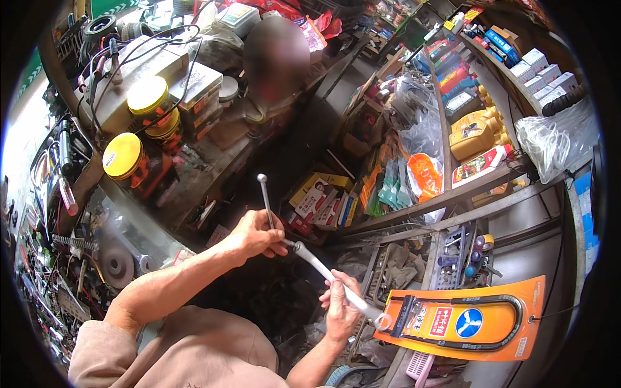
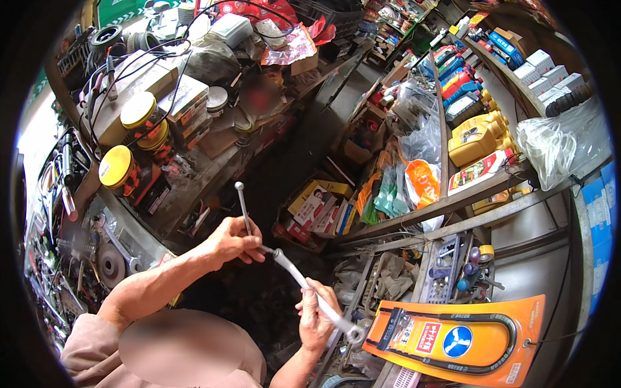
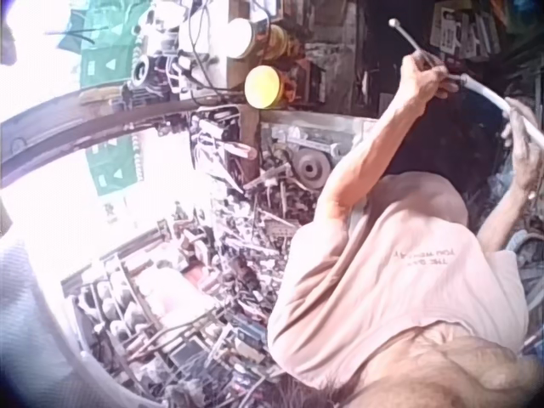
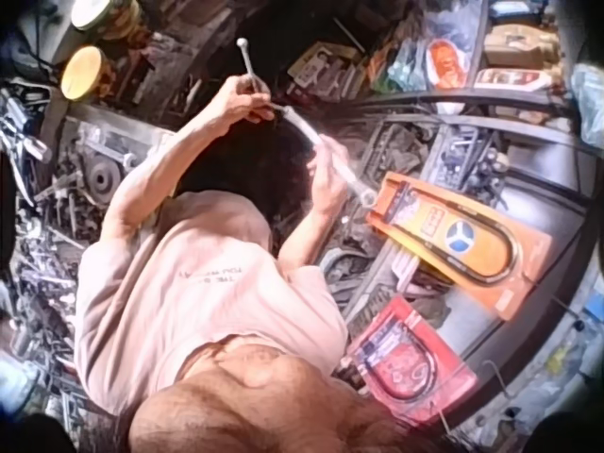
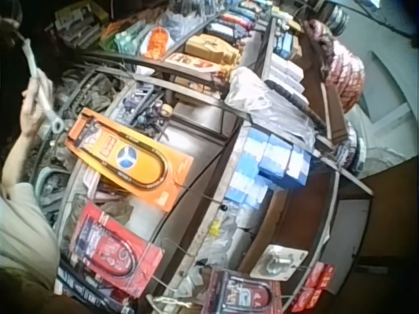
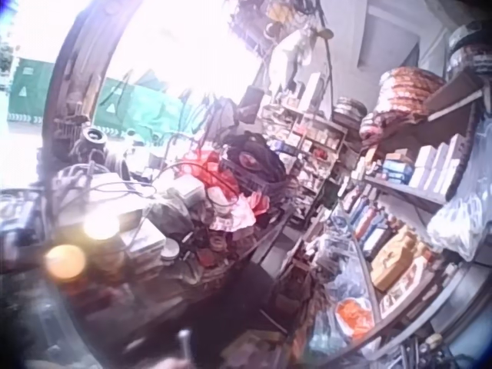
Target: The person holds a socket wrench and a small metal component, manipulating them together. They then reach for a different wrench from a shelf and attempt to fit it onto the socket wrench, repeatedly adjusting the grip and alignment.
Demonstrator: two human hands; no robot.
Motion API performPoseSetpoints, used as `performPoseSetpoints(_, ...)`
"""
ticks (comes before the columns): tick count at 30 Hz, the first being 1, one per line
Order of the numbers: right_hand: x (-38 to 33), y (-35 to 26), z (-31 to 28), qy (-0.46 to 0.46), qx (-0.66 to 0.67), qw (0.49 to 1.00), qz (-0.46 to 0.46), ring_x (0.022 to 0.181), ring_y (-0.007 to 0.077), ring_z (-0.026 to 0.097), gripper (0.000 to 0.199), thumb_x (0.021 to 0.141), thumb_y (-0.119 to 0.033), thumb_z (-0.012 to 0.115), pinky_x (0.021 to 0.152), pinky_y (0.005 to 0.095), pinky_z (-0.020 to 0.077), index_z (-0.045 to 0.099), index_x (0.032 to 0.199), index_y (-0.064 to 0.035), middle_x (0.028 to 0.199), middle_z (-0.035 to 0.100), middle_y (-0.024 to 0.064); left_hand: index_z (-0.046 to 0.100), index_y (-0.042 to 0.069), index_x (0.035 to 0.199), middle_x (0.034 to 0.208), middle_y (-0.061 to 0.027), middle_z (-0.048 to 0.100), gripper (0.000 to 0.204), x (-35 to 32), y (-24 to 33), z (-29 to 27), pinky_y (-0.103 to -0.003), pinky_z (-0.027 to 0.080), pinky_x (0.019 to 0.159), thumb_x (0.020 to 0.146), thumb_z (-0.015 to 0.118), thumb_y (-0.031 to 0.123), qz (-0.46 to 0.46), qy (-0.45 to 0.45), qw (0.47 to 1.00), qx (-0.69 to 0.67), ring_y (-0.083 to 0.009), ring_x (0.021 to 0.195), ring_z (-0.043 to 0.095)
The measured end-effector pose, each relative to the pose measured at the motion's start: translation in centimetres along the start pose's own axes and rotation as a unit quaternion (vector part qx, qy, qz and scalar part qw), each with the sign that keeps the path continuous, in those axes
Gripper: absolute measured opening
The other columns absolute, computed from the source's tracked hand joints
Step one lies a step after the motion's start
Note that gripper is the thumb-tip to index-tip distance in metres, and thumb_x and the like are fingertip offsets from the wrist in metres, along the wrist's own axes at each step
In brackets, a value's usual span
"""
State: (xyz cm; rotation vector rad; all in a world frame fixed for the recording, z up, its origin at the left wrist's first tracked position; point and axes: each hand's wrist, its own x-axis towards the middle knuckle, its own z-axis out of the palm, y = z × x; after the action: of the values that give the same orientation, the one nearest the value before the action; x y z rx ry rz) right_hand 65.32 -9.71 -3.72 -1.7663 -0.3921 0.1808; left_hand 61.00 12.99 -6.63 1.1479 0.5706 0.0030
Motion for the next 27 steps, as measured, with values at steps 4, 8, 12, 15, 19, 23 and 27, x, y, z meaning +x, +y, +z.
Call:
performPoseSetpoints(4,-2.1,2.6,3.2,0.074,0.134,0.988,0.010,0.055,0.0129,0.058,0.036,0.099,-0.030,0.049,0.043,0.0214,0.0455,0.055,0.122,-0.0026,0.094,0.063,0.0140,0.057,0.005,0.093,0.092,-0.0147,0.069,0.011,0.2,0.8,-0.6,-0.024,0.051,0.056,0.090,0.061,0.015,0.009,0.000,0.995,-0.101,-0.0169,0.069,0.070)
performPoseSetpoints(8,-2.4,4.5,3.8,0.036,0.548,0.824,0.138,0.060,0.0131,0.054,0.032,0.098,-0.029,0.049,0.046,0.0255,0.0446,0.055,0.122,-0.0092,0.092,0.063,0.0065,0.057,0.006,0.094,0.093,-0.0161,0.069,0.012,0.2,1.1,-0.7,-0.021,0.052,0.053,0.089,0.063,0.015,-0.015,-0.073,0.982,-0.172,-0.0145,0.064,0.068)
performPoseSetpoints(12,0.0,7.2,2.2,-0.057,0.741,0.629,0.230,0.051,0.0113,0.043,0.019,0.095,-0.022,0.055,0.045,0.0242,0.0396,0.063,0.095,-0.0053,0.067,0.051,0.0016,0.058,0.005,0.094,0.092,-0.0143,0.070,0.012,-0.2,1.4,-0.9,-0.020,0.051,0.051,0.089,0.063,0.015,-0.031,-0.225,0.965,-0.131,-0.0121,0.059,0.066)
performPoseSetpoints(15,1.7,7.8,0.4,-0.075,0.663,0.703,0.247,0.046,0.0082,0.036,0.021,0.092,-0.024,0.060,0.038,0.0216,0.0321,0.056,0.080,-0.0064,0.060,0.041,-0.0004,0.059,0.004,0.093,0.088,-0.0111,0.071,0.019,-1.1,1.5,-0.4,-0.020,0.046,0.048,0.088,0.067,0.021,-0.067,-0.329,0.942,-0.011,-0.0121,0.056,0.065)
performPoseSetpoints(19,3.0,5.2,-2.0,-0.004,0.249,0.943,0.222,0.044,0.0061,0.041,0.019,0.086,-0.019,0.070,0.038,0.0206,0.0327,0.058,0.084,-0.0037,0.064,0.049,-0.0009,0.059,0.005,0.089,0.083,-0.0097,0.070,0.012,-1.1,1.0,-0.4,-0.025,0.049,0.056,0.087,0.063,0.016,-0.103,-0.305,0.936,0.140,-0.0136,0.062,0.067)
performPoseSetpoints(23,2.1,1.6,-2.0,-0.017,0.068,0.994,0.083,0.045,0.0048,0.043,0.017,0.084,-0.014,0.070,0.040,0.0203,0.0356,0.058,0.086,-0.0011,0.062,0.053,0.0001,0.057,0.002,0.087,0.079,-0.0104,0.069,0.009,-1.0,0.6,-0.1,-0.026,0.051,0.055,0.087,0.059,0.010,-0.090,-0.177,0.959,0.200,-0.0166,0.064,0.069)
performPoseSetpoints(27,-0.1,-1.0,-0.6,0.026,-0.012,0.999,0.035,0.050,0.0059,0.050,0.025,0.090,-0.023,0.065,0.044,0.0185,0.0384,0.063,0.098,0.0005,0.068,0.059,0.0041,0.056,0.003,0.090,0.079,-0.0110,0.068,0.007,-0.4,0.3,-0.1,-0.025,0.050,0.053,0.088,0.060,0.009,-0.042,-0.046,0.994,0.087,-0.0188,0.063,0.069)
